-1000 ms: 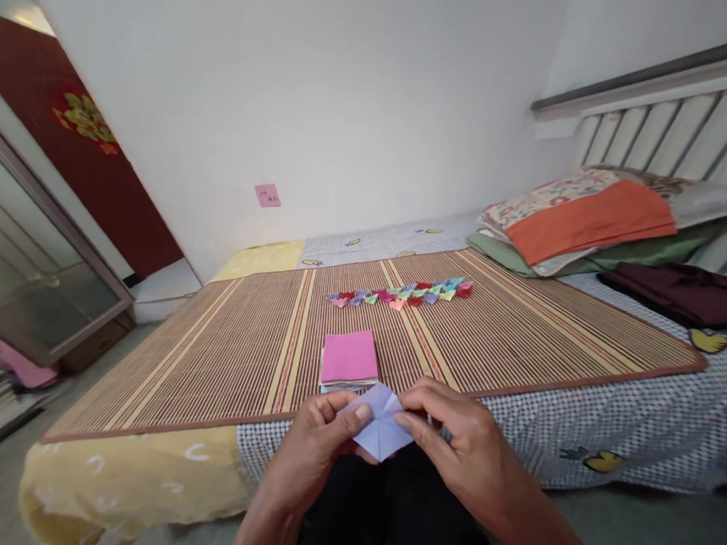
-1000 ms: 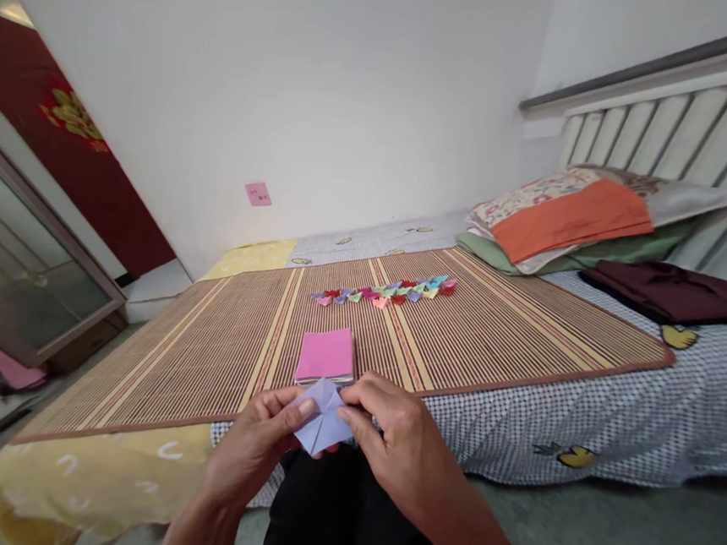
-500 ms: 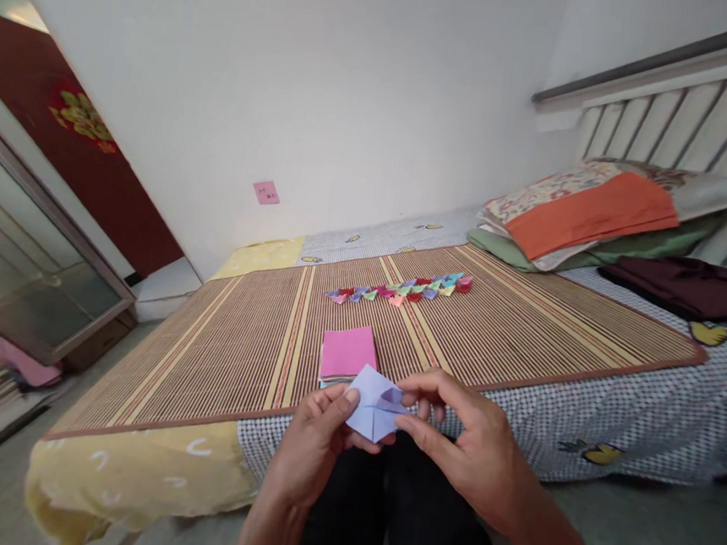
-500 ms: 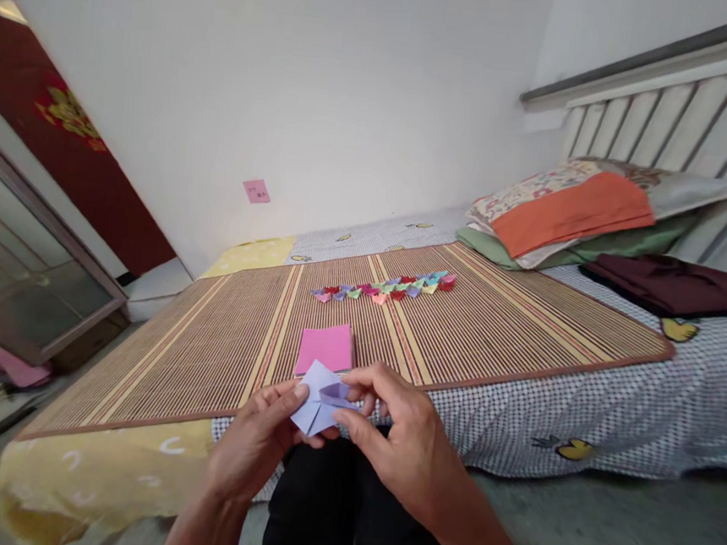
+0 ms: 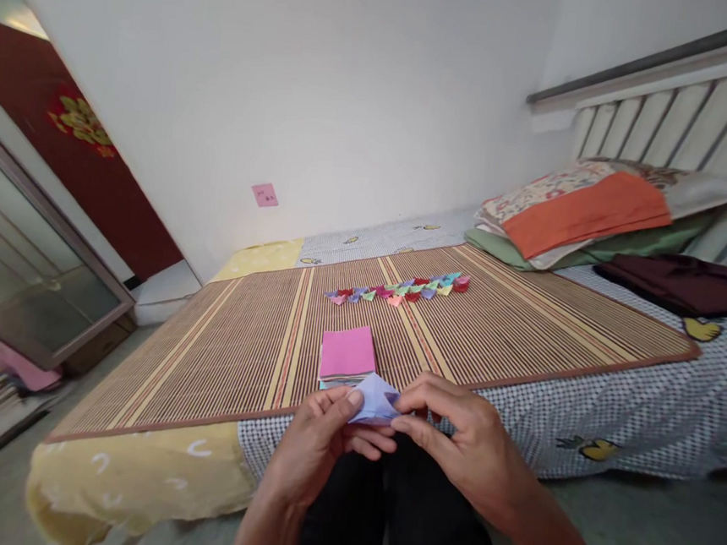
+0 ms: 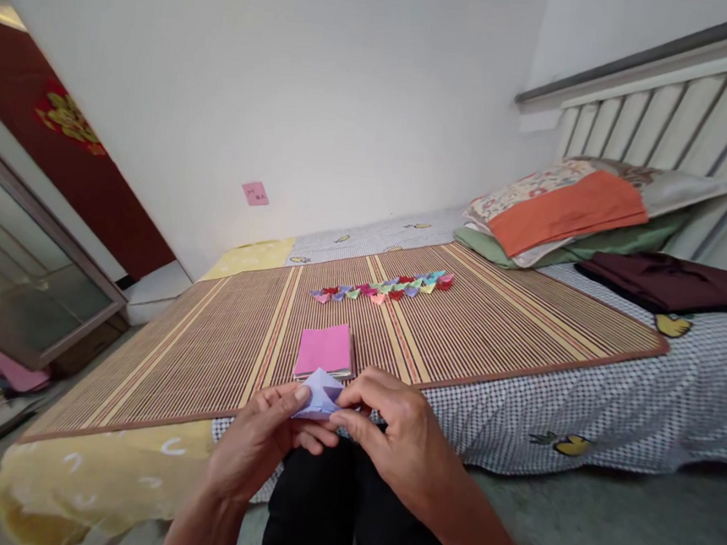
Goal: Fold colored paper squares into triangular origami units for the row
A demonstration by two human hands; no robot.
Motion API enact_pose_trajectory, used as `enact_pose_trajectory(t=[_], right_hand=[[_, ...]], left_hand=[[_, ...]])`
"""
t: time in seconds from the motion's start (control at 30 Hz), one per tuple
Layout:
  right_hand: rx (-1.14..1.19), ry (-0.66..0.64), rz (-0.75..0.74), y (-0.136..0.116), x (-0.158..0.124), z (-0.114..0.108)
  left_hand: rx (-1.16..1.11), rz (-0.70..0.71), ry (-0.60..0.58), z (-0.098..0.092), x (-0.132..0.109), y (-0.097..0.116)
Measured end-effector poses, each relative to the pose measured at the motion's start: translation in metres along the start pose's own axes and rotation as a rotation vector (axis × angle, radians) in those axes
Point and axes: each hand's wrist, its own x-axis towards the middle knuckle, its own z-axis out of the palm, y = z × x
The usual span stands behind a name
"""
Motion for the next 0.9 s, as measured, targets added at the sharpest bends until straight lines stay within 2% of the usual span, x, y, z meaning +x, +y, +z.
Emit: enact_pose_trajectory(t=[0.53, 0.73, 0.9], right_hand=[[-0.072, 0.010, 0.035, 0.0004, 0.0014, -0.0023], [-0.090, 0.028, 0.039, 0.0014, 0.0000, 0.0000], [-0.075, 0.111, 0.079, 0.0072, -0.0021, 0.0036]], left_hand=[[-0.058, -0.022, -0.115, -0.0041, -0.0013, 0.0043], [-0.089, -0.032, -0.073, -0.0029, 0.0001, 0.0006], [-0.128, -0.033, -0.016, -0.0003, 0.0026, -0.0010]])
